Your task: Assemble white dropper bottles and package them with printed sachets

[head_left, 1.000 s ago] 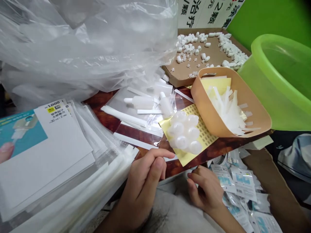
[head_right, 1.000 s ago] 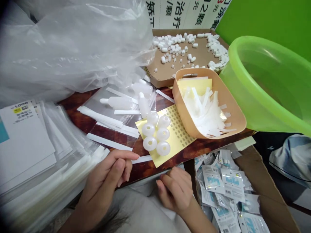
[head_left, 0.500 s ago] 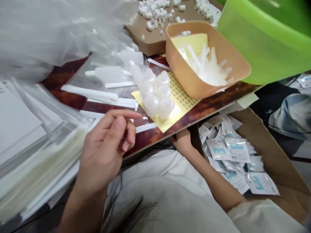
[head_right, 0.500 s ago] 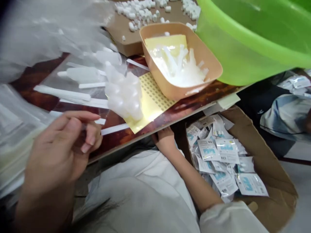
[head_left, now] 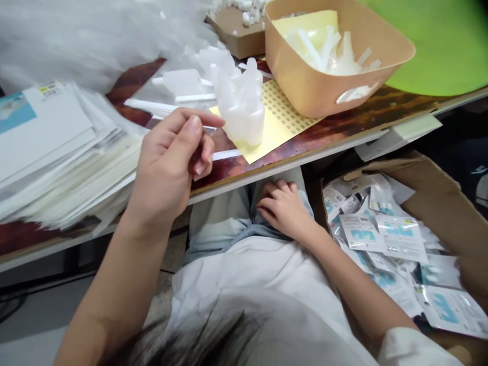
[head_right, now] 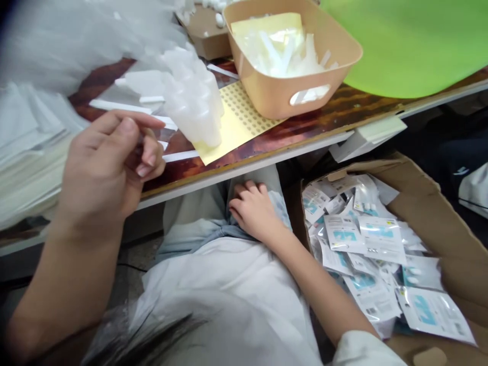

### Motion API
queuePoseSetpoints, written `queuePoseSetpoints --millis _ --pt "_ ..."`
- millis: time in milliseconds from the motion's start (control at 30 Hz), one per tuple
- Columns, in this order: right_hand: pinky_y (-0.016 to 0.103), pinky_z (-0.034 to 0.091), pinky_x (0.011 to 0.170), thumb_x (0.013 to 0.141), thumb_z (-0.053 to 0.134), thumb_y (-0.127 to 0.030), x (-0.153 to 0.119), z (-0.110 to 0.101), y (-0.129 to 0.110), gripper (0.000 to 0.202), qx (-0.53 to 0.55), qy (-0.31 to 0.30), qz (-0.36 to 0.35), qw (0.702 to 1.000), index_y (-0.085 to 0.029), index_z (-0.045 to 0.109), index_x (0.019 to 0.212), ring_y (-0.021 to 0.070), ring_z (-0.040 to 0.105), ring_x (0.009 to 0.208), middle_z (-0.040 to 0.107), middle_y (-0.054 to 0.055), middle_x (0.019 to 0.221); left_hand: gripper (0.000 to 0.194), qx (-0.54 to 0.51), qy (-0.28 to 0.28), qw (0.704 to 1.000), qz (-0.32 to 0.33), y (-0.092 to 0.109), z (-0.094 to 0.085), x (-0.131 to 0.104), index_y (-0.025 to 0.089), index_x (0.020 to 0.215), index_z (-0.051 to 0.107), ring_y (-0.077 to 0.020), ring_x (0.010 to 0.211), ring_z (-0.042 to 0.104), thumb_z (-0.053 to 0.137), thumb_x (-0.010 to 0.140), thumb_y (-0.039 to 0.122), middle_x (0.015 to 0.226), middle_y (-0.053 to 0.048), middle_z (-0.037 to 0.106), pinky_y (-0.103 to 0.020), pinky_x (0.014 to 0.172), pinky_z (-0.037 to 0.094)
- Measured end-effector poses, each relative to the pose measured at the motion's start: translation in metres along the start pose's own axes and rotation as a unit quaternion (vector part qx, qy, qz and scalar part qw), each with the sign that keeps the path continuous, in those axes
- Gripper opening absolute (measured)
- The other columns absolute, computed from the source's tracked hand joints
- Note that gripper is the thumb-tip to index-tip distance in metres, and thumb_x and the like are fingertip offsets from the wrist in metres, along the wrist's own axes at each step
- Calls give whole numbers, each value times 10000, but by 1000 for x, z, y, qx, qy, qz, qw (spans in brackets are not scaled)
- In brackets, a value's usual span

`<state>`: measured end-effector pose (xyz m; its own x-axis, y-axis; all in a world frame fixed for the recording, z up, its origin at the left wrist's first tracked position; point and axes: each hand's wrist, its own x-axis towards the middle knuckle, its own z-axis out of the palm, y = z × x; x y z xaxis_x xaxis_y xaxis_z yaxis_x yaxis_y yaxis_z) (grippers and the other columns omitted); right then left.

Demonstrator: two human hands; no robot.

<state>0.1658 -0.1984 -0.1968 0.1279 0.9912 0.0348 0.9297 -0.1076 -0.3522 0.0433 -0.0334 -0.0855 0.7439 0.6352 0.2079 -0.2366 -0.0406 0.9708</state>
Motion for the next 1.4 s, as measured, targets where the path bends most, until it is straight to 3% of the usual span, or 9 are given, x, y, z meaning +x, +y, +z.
queuePoseSetpoints --millis 133,267,433,667,967,1067,1200,1400 --pt "404 325 947 898 625 -264 6 6 -12 134 -20 -72 -87 993 -203 740 871 268 464 1141 654 90 1110 332 25 -11 1000 -13 1 1 -2 95 987 661 -11 473 409 344 973 0 581 76 515 -132 478 278" --pt "423 355 995 910 598 -201 12 17 -16 141 -51 -112 -113 986 -165 721 851 257 494 1172 662 101 1103 215 41 3 999 -33 0 0 -4 155 980 679 -55 471 377 465 992 171 597 51 506 -183 442 275" --pt "476 433 1006 918 627 -276 19 27 -20 133 -85 -133 -87 984 -150 669 927 240 551 1180 646 64 1154 207 60 10 997 -57 1 -2 -6 188 995 682 -80 481 367 500 989 287 610 41 490 -217 447 268" --pt "485 462 1006 928 621 -264 27 34 -27 138 -112 -158 -48 980 -151 670 992 243 566 1192 649 75 1189 240 46 10 995 -89 3 -6 -8 196 1016 672 -85 497 369 503 990 364 615 47 499 -218 454 265" --pt "573 233 1146 922 594 -208 32 41 -18 177 -66 -182 -66 979 -201 745 1014 312 388 1374 522 92 1443 261 43 -10 994 -96 7 -10 -11 204 1005 667 -102 526 392 453 1008 354 629 47 498 -229 496 313" --pt "575 215 1146 923 561 -170 31 44 -16 239 -54 -189 -63 978 -237 753 1048 324 373 1383 506 92 1462 259 44 -14 995 -91 7 -11 -12 215 1006 665 -96 527 403 437 1016 337 631 53 502 -224 503 323" --pt "582 262 1129 942 539 -168 31 55 -17 280 -64 -190 -20 980 -210 696 1170 314 450 1326 553 134 1405 254 53 -17 995 -82 9 -11 -13 212 1006 657 -82 530 422 422 1022 306 638 59 504 -215 500 322" --pt "518 430 1043 948 591 -322 36 66 -22 311 -80 -178 42 980 -202 597 1235 251 563 1200 570 91 1343 258 64 -10 995 -82 12 -10 -14 211 999 658 -83 534 422 413 1022 291 638 59 500 -223 519 335"
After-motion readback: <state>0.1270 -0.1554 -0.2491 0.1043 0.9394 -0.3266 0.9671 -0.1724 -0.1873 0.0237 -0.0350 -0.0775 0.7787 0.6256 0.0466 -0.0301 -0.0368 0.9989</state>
